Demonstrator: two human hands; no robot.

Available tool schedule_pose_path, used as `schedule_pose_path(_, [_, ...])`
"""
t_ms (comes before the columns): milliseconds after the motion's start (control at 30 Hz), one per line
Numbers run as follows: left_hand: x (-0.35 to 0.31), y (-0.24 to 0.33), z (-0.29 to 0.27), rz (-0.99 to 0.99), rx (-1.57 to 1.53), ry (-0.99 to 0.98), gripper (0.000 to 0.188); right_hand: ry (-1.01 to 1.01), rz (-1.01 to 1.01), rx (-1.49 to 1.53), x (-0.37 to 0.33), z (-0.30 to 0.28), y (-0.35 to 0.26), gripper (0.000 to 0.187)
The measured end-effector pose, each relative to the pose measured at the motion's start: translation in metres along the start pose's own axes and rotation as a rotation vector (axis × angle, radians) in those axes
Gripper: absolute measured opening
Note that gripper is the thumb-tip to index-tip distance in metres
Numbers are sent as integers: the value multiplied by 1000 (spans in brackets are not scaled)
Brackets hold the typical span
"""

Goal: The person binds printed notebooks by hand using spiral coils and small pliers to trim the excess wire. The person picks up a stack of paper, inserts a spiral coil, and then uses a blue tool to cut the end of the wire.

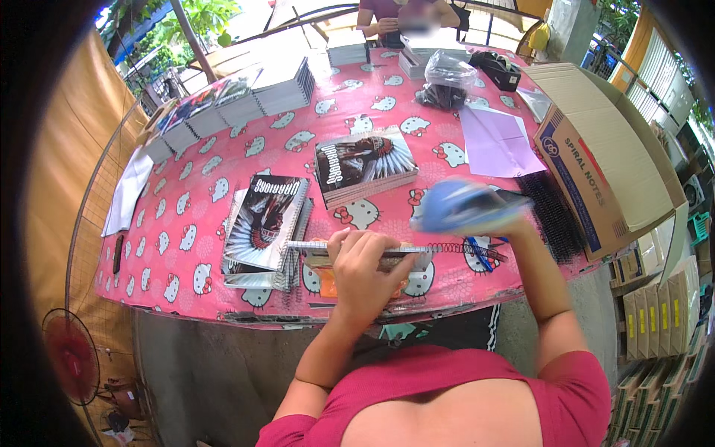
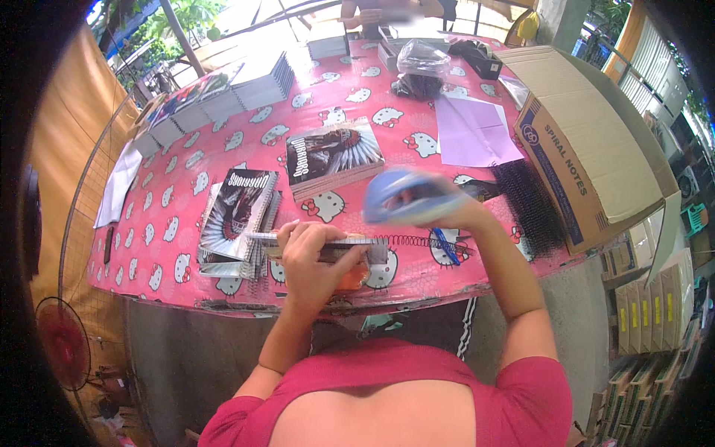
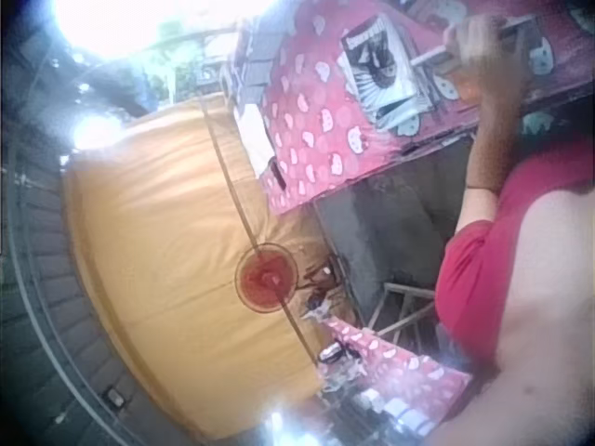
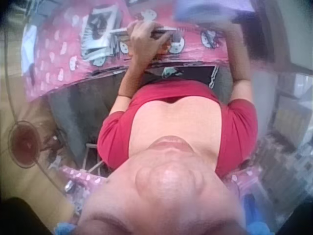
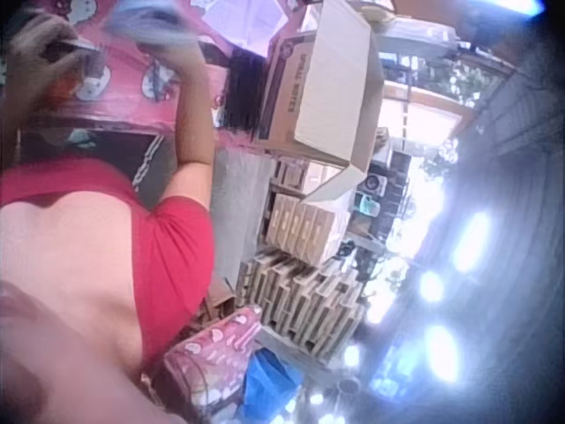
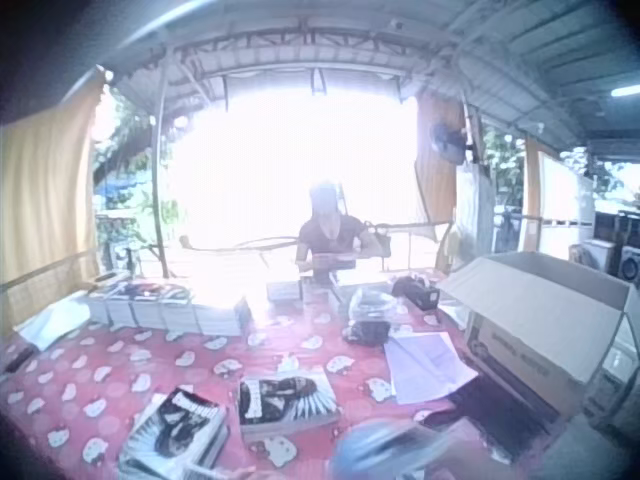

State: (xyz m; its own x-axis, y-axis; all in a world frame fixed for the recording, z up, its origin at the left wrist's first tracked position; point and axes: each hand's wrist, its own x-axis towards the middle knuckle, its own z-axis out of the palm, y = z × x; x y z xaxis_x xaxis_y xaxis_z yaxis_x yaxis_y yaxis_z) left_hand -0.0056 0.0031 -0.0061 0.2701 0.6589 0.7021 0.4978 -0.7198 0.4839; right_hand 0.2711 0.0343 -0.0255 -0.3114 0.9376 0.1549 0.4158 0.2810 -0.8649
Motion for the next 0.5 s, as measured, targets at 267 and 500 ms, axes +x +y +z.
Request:
schedule_pose_path(267, [2, 2, -5, -51, -39, -33, 29, -45, -69, -153, 5, 9, -43, 43])
schedule_pose_path(500, [2, -4, -27, -186, 244, 1, 33, -59, -63, 45, 27, 13, -11, 37])
